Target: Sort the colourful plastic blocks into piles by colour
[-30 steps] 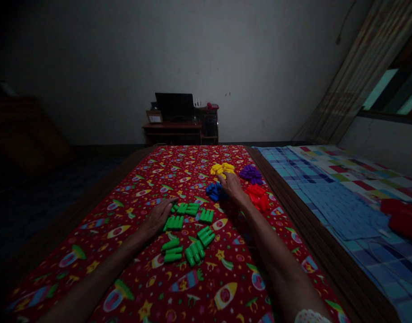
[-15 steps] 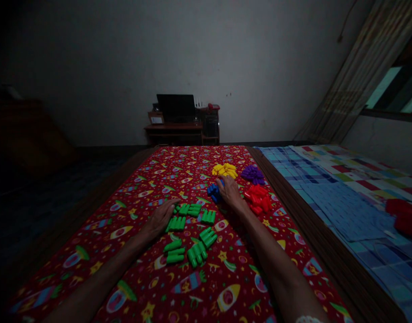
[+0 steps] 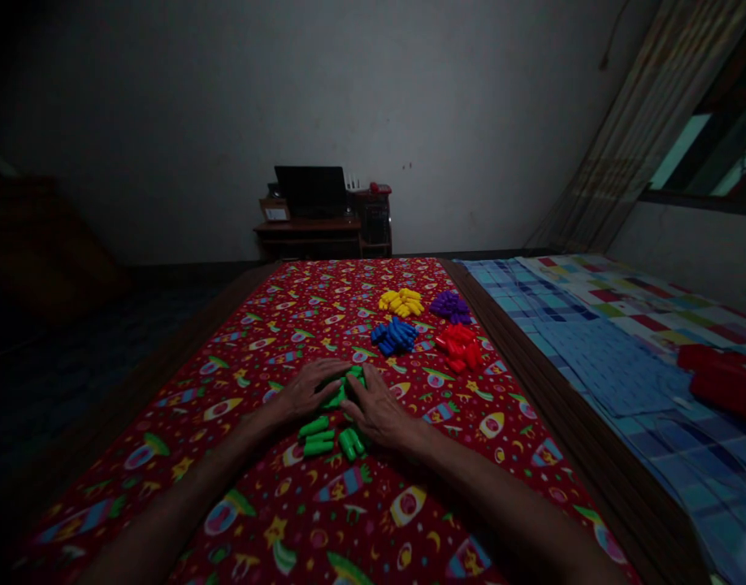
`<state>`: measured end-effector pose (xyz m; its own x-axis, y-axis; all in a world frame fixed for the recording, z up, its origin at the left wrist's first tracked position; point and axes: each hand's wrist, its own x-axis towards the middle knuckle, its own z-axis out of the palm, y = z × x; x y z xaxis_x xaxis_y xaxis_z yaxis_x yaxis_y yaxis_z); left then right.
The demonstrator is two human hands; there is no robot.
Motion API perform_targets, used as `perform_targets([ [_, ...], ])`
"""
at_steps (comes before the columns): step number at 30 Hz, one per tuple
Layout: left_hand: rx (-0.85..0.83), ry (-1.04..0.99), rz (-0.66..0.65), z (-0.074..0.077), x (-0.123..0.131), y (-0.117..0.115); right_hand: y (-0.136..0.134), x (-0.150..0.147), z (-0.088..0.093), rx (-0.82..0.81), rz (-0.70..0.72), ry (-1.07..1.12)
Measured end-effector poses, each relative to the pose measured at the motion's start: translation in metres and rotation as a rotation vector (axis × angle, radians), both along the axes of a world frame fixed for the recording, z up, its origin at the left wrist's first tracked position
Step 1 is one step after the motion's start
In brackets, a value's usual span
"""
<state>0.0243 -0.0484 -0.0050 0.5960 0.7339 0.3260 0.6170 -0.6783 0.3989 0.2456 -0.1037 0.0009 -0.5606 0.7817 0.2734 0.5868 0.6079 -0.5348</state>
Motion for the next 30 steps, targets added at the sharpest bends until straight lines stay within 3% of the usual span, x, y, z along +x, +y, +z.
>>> perform_targets([
  [6, 0.085, 0.143, 0.112, 0.015, -0.015, -0.040, 0.002, 0.010, 0.002, 0.066, 0.062, 0.121],
  [10, 0.151, 0.243, -0.045, 0.024, 0.004, -0.083, -0.003, 0.027, -0.004, 0.138, -0.032, 0.154],
  [13, 0.169, 0.278, -0.130, 0.021, 0.023, -0.099, -0.004, 0.028, -0.004, 0.056, -0.048, 0.118],
  [17, 0.182, 0.231, -0.119, 0.017, 0.031, -0.097, 0.001, 0.017, 0.007, -0.049, -0.114, 0.116],
  [21, 0.210, 0.164, -0.117, 0.016, 0.025, -0.091, 0.013, 0.007, 0.018, -0.101, -0.165, -0.035],
  [26, 0.270, 0.078, -0.114, 0.010, 0.019, -0.089, 0.018, 0.010, 0.020, -0.244, -0.127, -0.024],
  [30, 0.279, 0.067, -0.063, 0.008, 0.018, -0.088, -0.004, 0.020, 0.016, -0.069, -0.007, -0.003],
])
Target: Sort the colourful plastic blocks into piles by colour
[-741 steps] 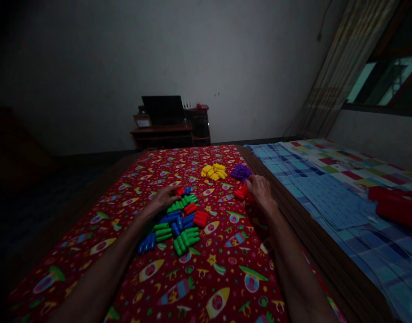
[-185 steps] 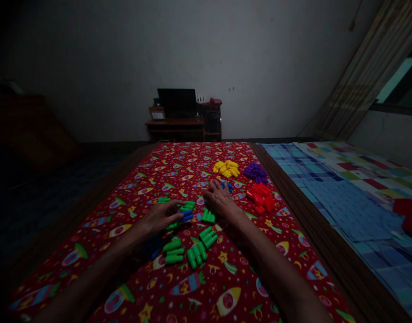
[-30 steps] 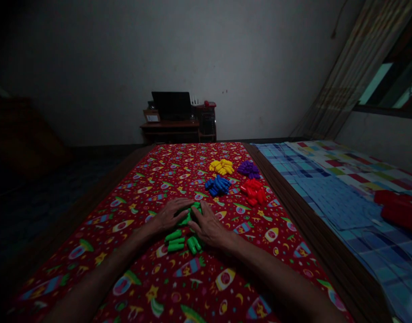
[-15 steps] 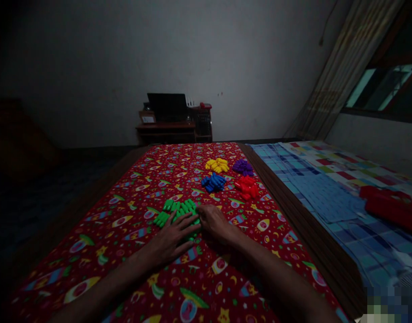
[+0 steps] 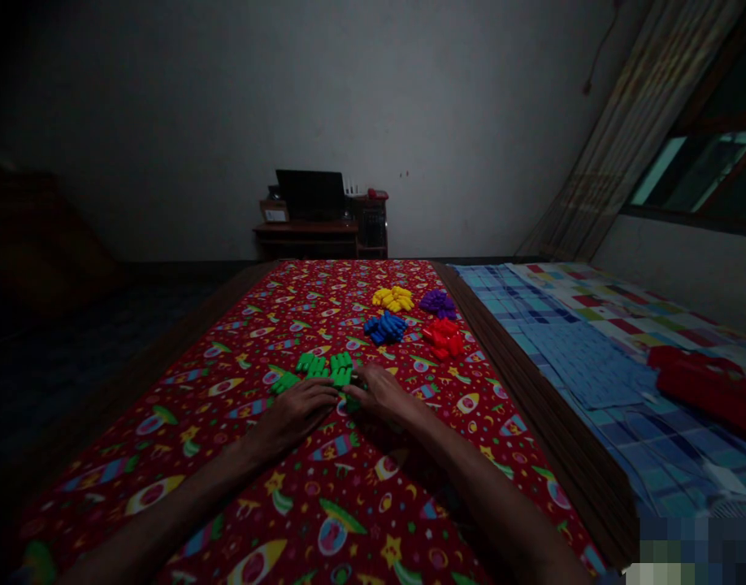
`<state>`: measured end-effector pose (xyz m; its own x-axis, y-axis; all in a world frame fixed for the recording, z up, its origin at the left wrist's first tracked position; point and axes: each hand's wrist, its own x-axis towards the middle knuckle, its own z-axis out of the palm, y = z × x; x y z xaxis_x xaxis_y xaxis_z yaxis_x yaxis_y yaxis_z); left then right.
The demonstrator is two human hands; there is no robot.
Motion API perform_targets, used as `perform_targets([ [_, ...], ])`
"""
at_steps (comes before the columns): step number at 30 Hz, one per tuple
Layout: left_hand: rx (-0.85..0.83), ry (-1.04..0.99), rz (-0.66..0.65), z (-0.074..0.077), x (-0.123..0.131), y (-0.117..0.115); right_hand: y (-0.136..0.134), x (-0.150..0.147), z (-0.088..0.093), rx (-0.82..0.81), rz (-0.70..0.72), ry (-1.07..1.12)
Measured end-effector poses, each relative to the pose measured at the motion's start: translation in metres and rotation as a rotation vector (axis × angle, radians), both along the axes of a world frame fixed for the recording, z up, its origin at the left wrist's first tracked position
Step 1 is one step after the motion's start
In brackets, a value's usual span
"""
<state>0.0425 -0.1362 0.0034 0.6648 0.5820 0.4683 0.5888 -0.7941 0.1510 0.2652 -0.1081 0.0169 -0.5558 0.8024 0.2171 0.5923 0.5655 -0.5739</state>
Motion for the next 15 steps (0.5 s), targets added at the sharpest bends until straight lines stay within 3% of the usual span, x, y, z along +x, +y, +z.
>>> perform_targets([
  [5, 0.009, -0.038, 0.053, 0.001, 0.000, 0.001, -0.023, 0.018, -0.010, 0.200, 0.024, -0.056],
  [11, -0.044, -0.098, 0.067, 0.008, -0.008, -0.004, 0.000, 0.067, -0.018, 0.291, -0.348, -0.232],
  [13, -0.071, -0.171, 0.120, 0.009, -0.013, -0.002, 0.007, 0.072, -0.017, 0.351, -0.434, -0.274],
  [15, -0.076, -0.256, 0.190, 0.007, -0.019, 0.004, 0.010, 0.060, -0.013, 0.401, -0.421, -0.272],
])
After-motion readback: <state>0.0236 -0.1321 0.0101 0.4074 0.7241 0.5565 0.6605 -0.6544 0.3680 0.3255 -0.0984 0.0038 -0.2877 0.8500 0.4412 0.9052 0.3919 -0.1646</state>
